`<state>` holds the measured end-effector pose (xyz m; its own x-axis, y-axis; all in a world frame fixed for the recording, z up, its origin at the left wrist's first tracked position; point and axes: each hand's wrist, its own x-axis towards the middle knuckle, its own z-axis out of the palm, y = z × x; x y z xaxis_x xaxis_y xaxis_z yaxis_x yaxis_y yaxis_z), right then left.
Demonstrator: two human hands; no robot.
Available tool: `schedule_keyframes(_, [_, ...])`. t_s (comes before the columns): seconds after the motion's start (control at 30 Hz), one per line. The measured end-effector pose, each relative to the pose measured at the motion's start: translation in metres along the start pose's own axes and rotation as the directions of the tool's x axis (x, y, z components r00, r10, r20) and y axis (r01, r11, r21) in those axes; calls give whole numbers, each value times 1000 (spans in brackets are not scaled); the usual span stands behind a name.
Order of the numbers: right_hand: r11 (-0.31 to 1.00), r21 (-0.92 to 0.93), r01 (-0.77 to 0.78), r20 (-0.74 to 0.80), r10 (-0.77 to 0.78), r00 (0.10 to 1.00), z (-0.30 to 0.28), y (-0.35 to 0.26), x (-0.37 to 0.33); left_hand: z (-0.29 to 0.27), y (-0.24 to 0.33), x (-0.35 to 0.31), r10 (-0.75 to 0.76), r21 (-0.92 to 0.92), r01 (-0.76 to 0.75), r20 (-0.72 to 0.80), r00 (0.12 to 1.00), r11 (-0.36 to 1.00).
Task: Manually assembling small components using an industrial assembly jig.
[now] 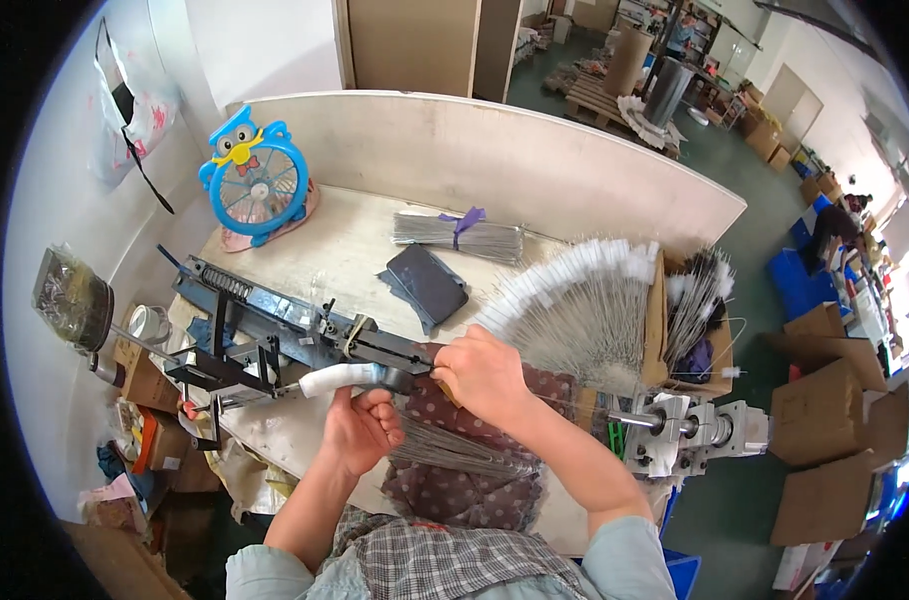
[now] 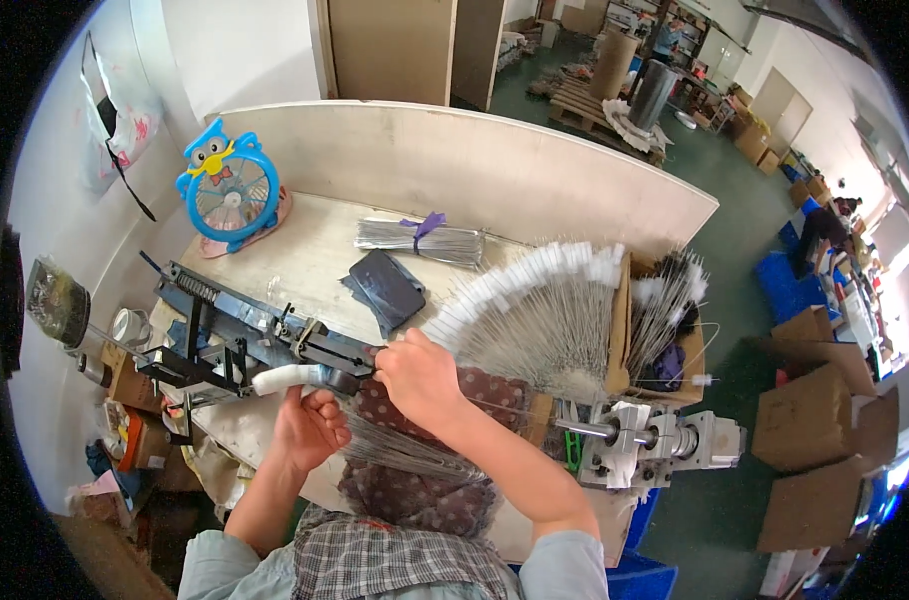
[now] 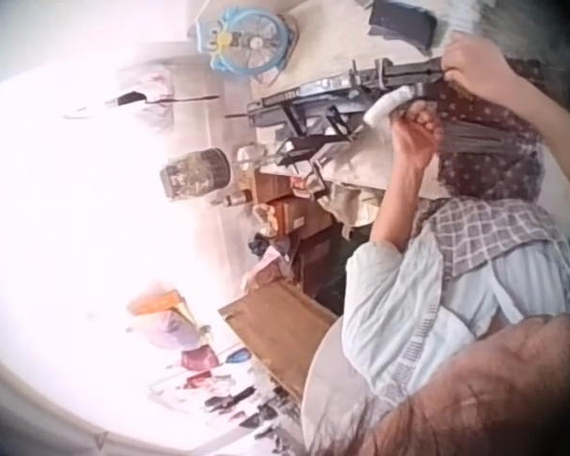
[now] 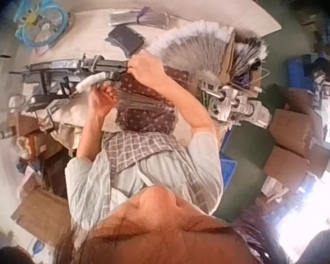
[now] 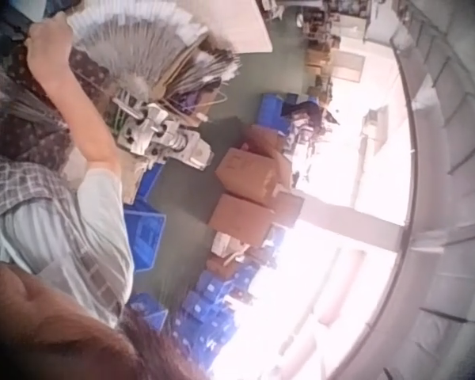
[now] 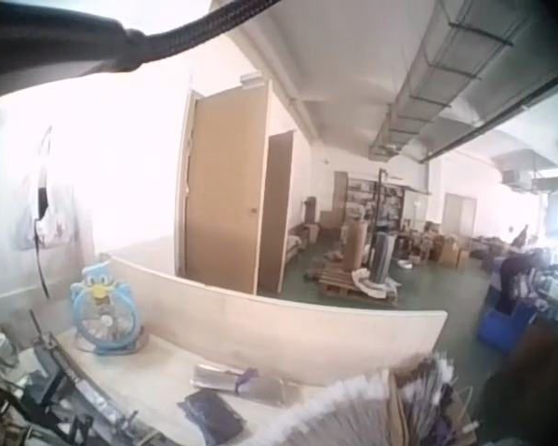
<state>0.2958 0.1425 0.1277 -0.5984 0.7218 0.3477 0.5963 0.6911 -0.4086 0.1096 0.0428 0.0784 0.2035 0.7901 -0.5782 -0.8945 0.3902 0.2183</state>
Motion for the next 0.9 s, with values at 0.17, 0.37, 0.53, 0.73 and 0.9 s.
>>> schedule_keyframes(0.17, [999,-41,-25,65,27,998,0,-2,2,27,-29,9,404,775,-309,76,912,551])
schedule_keyframes(0.37, [998,-42,36,18,-36,999,-6,1,-2,17,-22,23,452,991,-77,119,884,-111])
schedule_keyframes(0.53, [996,-13,94,-245,-94,965,-28,0,-27,8,-40,37,427,936,-278,166,889,216])
schedule_keyframes(0.73, [994,94,57,-87,-48,995,3,15,-82,25,-58,36,430,870,-387,237,871,305])
schedule_keyframes(0.9, [990,84,-112,-47,116,992,54,28,-58,3,-36,43,395,953,-174,263,880,-246])
